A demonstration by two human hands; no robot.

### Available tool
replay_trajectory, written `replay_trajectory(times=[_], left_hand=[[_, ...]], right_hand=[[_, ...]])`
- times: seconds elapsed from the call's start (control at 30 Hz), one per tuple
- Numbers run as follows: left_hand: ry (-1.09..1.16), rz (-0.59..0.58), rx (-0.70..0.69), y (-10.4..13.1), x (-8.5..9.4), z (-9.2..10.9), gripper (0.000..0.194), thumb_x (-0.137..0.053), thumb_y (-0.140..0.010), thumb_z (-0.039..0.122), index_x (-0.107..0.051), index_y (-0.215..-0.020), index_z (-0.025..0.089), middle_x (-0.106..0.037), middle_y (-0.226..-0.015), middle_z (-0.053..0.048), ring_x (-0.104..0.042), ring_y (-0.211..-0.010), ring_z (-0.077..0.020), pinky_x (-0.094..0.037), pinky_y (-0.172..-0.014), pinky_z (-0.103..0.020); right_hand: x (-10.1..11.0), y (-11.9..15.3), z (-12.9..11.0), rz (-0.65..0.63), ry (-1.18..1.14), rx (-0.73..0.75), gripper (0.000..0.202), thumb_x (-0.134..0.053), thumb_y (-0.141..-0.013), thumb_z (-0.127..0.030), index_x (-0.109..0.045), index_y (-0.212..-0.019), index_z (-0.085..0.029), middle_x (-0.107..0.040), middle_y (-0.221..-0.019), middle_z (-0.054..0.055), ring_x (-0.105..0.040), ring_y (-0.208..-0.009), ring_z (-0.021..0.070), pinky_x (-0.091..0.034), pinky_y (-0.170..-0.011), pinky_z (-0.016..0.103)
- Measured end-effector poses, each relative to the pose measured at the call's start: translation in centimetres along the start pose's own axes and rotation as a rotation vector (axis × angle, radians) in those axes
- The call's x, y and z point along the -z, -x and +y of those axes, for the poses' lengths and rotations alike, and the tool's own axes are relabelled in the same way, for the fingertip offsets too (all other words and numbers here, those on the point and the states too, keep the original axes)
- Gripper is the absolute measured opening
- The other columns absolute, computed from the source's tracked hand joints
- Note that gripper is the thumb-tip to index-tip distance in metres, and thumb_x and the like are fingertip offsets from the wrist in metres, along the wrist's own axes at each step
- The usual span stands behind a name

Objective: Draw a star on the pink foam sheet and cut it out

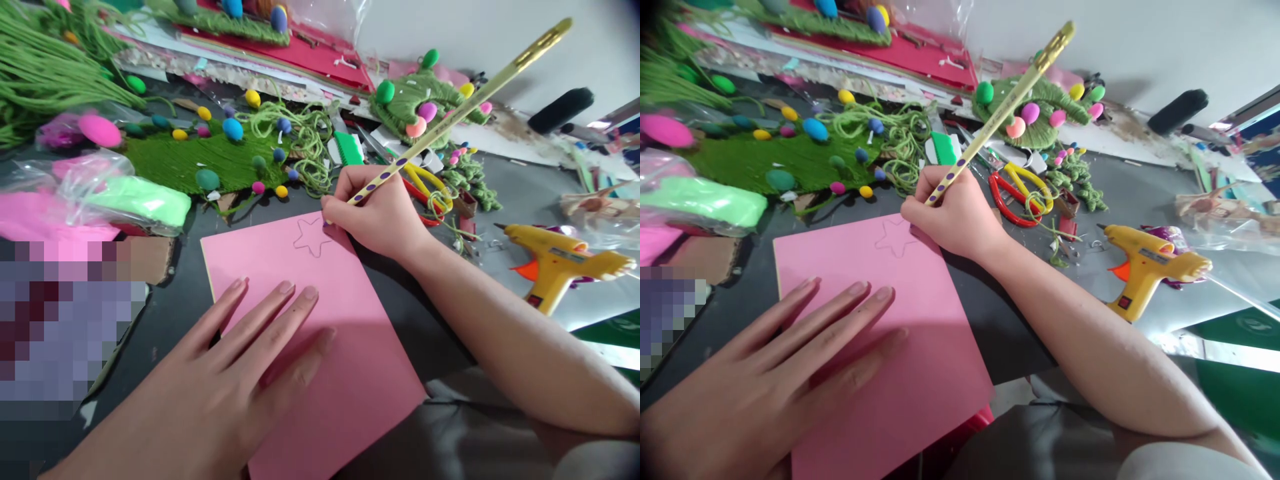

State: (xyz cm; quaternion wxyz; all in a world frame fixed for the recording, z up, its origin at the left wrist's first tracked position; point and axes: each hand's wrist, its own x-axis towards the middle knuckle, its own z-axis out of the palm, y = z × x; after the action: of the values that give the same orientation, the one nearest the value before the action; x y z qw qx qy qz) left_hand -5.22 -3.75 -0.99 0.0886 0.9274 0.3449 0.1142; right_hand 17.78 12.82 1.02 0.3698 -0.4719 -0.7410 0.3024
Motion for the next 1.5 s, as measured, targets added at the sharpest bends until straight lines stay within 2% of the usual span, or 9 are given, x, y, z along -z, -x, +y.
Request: replay_trajectory(times=[0.37, 0.53, 0.7, 0.9, 1.1, 1.2, 1.33, 1.4, 1.5], left_hand=[[0.054, -0.032, 0.046, 0.0, 0.1, 0.2, 0.089, -0.072, -0.075, 0.029, -0.046, -0.16, 0.035, -0.029, -0.177, -0.007, -0.019, -0.166, -0.0325, -0.006, -0.134, -0.058], [0.012, -0.098, 0.036, 0.0, 0.3, 0.3, 0.098, -0.069, -0.078, 0.026, -0.031, -0.168, 0.033, -0.027, -0.177, -0.01, -0.014, -0.167, -0.0344, -0.008, -0.133, -0.064], [-0.013, -0.082, 0.051, -0.3, 0.9, 0.7, 0.097, -0.064, -0.075, 0.021, -0.035, -0.167, 0.031, -0.032, -0.175, -0.011, -0.02, -0.165, -0.0366, -0.012, -0.131, -0.068], [-0.063, -0.097, 0.023, -0.6, 1.9, 1.1, 0.106, -0.056, -0.066, 0.01, -0.033, -0.168, 0.023, -0.025, -0.177, -0.009, -0.014, -0.167, -0.0343, -0.009, -0.134, -0.065], [-0.131, -0.157, -0.122, 1.4, 4.0, 1.5, 0.111, -0.058, -0.067, 0.009, -0.022, -0.171, 0.029, -0.019, -0.179, 0.0, -0.015, -0.167, -0.03, -0.014, -0.135, -0.062], [-0.145, -0.174, -0.027, 3.3, 5.4, 1.1, 0.108, -0.059, -0.073, 0.009, -0.019, -0.172, 0.026, -0.024, -0.178, -0.005, -0.024, -0.164, -0.0327, -0.033, -0.13, -0.059], [-0.046, -0.113, 0.211, 4.3, 7.3, 0.1, 0.074, -0.053, -0.099, 0.017, -0.032, -0.167, 0.036, -0.04, -0.172, -0.004, -0.047, -0.154, -0.0281, -0.049, -0.12, -0.051], [0.048, 0.011, 0.343, 3.8, 8.2, -0.2, 0.057, -0.056, -0.103, 0.035, -0.048, -0.159, 0.031, -0.051, -0.165, -0.008, -0.053, -0.149, -0.0303, -0.049, -0.12, -0.051], [0.204, 0.233, 0.441, 1.9, 9.0, -0.2, 0.046, -0.06, -0.102, 0.042, -0.063, -0.146, 0.029, -0.06, -0.157, -0.008, -0.057, -0.144, -0.0314, -0.041, -0.126, -0.05]], right_hand=[[0.3, 0.2, -0.1, -0.016, -0.089, -0.034, 0.03, -0.073, -0.084, -0.011, -0.057, -0.061, -0.02, -0.064, -0.055, -0.003, -0.061, -0.052, 0.0115, -0.043, -0.051, 0.024], [0.5, -0.1, -0.7, -0.009, -0.35, -0.155, 0.038, -0.07, -0.098, -0.043, -0.057, -0.069, -0.022, -0.065, -0.056, -0.002, -0.06, -0.046, 0.0105, -0.042, -0.045, 0.023], [1.1, -0.4, -0.7, -0.057, -0.469, -0.256, 0.054, -0.053, -0.1, -0.072, -0.057, -0.077, -0.023, -0.058, -0.056, -0.003, -0.053, -0.044, 0.0101, -0.037, -0.04, 0.024], [1.8, -0.6, 0.1, 0.116, -0.371, -0.1, 0.04, -0.081, -0.088, -0.05, -0.061, -0.072, -0.02, -0.053, -0.051, -0.007, -0.044, -0.045, 0.0072, -0.034, -0.045, 0.022], [2.8, -1.5, 0.7, 0.156, -0.382, -0.002, 0.02, -0.077, -0.091, -0.033, -0.075, -0.103, -0.018, -0.077, -0.086, 0.002, -0.072, -0.075, 0.0129, -0.058, -0.065, 0.024], [3.8, -2.0, -0.3, 0.039, -0.407, -0.008, 0.025, -0.068, -0.097, -0.033, -0.072, -0.117, -0.018, -0.081, -0.096, 0.006, -0.077, -0.085, 0.0162, -0.063, -0.074, 0.029], [4.8, -2.2, -1.3, -0.086, -0.247, -0.034, 0.015, -0.065, -0.097, -0.026, -0.071, -0.108, -0.018, -0.082, -0.091, 0.008, -0.078, -0.079, 0.0171, -0.064, -0.072, 0.03], [5.3, -2.1, -1.4, -0.066, -0.124, -0.039, 0.012, -0.065, -0.097, -0.026, -0.072, -0.103, -0.019, -0.081, -0.087, 0.007, -0.077, -0.076, 0.0184, -0.064, -0.072, 0.032], [6.4, -1.6, -1.3, -0.004, 0.023, -0.031, 0.014, -0.07, -0.091, -0.029, -0.071, -0.081, -0.018, -0.073, -0.067, 0.006, -0.072, -0.067, 0.023, -0.06, -0.073, 0.038]])
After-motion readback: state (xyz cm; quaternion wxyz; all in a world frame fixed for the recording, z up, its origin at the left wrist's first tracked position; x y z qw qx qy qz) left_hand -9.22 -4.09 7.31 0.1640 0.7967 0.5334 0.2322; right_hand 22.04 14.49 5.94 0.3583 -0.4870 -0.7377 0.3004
